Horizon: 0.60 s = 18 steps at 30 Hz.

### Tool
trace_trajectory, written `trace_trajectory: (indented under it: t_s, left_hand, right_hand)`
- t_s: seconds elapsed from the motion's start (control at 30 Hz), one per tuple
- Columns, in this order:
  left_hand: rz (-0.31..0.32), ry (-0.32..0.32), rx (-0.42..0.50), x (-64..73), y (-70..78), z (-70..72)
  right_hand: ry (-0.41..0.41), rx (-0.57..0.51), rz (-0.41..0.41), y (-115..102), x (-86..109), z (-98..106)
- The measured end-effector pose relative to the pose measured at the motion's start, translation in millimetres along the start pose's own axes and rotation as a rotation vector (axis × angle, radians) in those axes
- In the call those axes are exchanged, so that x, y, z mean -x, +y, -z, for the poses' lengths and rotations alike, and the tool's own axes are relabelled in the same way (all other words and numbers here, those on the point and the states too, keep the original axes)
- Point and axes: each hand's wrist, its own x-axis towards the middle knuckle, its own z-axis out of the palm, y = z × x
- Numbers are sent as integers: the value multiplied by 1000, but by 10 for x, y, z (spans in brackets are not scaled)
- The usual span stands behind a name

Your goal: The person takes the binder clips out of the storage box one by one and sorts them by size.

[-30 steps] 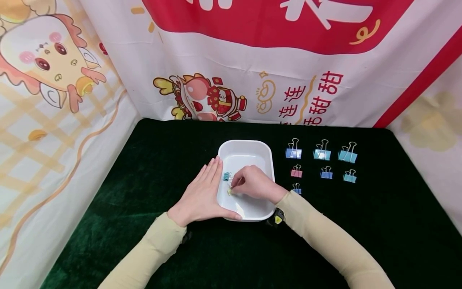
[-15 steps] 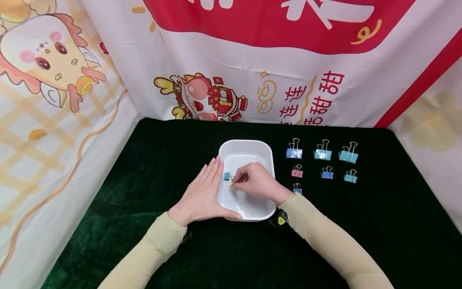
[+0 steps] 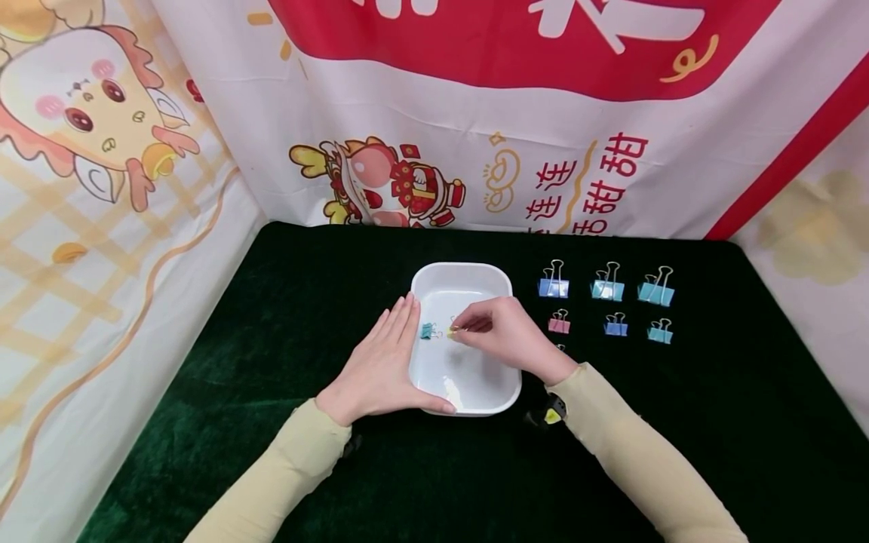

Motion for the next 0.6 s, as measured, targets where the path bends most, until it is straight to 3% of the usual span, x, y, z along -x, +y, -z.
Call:
trace_trajectory:
  t_s: [0.27, 0.6]
  left_hand:
    - [9, -17, 17, 0, 2, 9]
    - [7, -15, -4, -7, 10, 13]
  right_hand:
    - [92, 1, -82, 16, 153, 258]
    - [194, 21, -150, 204, 443, 669]
